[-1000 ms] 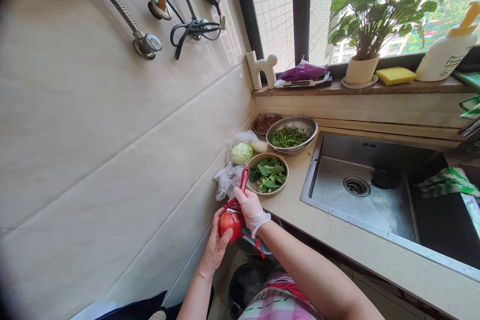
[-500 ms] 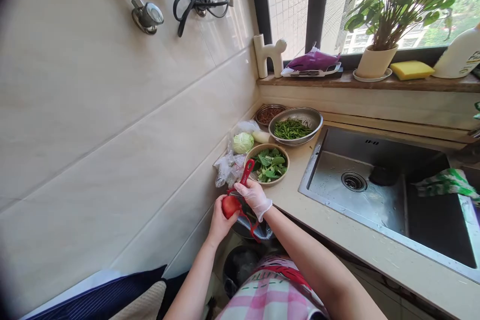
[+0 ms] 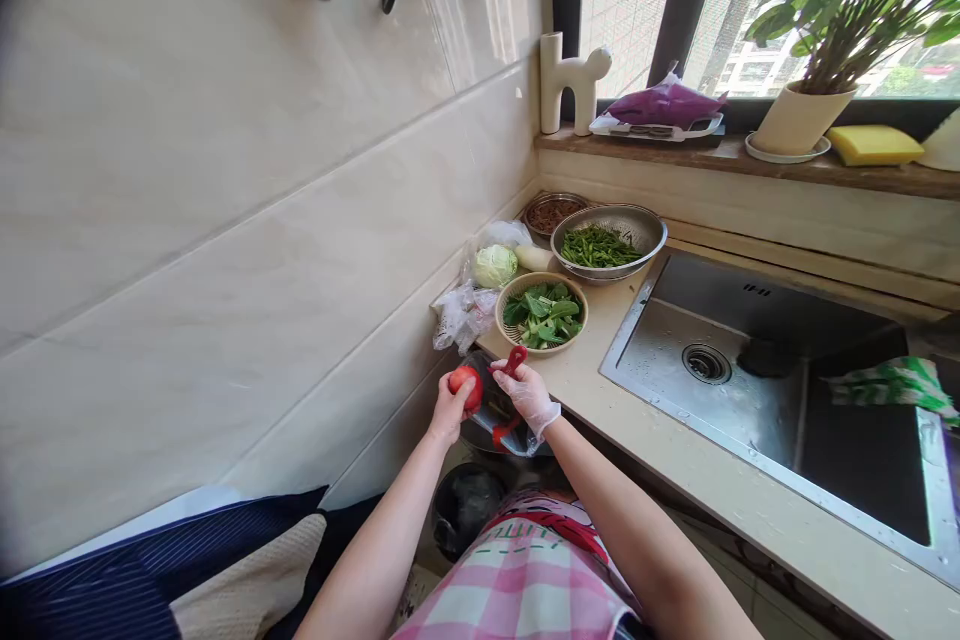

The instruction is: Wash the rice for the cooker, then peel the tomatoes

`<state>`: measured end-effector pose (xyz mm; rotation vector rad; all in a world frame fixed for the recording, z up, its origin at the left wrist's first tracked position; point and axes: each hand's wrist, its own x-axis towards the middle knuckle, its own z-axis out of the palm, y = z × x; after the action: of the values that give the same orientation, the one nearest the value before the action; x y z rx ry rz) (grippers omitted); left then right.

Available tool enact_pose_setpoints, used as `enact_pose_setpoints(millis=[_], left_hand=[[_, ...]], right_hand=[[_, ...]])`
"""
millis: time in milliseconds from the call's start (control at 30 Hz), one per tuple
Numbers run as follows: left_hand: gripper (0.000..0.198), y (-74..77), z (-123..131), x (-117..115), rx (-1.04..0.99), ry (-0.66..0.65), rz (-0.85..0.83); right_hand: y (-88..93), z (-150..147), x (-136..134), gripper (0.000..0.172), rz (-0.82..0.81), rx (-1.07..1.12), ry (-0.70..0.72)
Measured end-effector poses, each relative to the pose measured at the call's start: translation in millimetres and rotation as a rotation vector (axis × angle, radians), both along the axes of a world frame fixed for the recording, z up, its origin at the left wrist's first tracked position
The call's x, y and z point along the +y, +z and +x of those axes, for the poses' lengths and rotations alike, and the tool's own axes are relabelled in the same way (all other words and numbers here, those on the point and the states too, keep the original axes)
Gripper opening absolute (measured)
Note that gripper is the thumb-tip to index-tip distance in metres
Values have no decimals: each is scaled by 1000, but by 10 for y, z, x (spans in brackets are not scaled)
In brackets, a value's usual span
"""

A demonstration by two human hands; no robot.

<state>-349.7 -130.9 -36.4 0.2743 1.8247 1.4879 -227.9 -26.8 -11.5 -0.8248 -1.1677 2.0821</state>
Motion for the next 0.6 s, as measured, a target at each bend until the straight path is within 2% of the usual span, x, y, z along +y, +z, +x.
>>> enact_pose_setpoints(millis=[67, 167, 267, 333, 467, 600], left_hand=[[65, 8, -23, -141, -94, -50, 37], [64, -14, -3, -459, -240, -199, 49], [70, -132, 106, -712, -366, -334, 19], [72, -249, 208, -774, -421, -382, 11], [72, -448, 362, -761, -469, -383, 32], [68, -554, 373, -843, -478, -318, 52]], right_hand=[[-19, 40, 5, 39, -13, -6, 43], [-61, 86, 21, 38, -12, -67, 110], [-86, 107, 22, 39, -19, -89, 121], [-77, 111, 13, 43, -38, -77, 109], [-27, 136, 6, 46, -69, -46, 82], [-42, 204, -11, 42, -3, -35, 121]])
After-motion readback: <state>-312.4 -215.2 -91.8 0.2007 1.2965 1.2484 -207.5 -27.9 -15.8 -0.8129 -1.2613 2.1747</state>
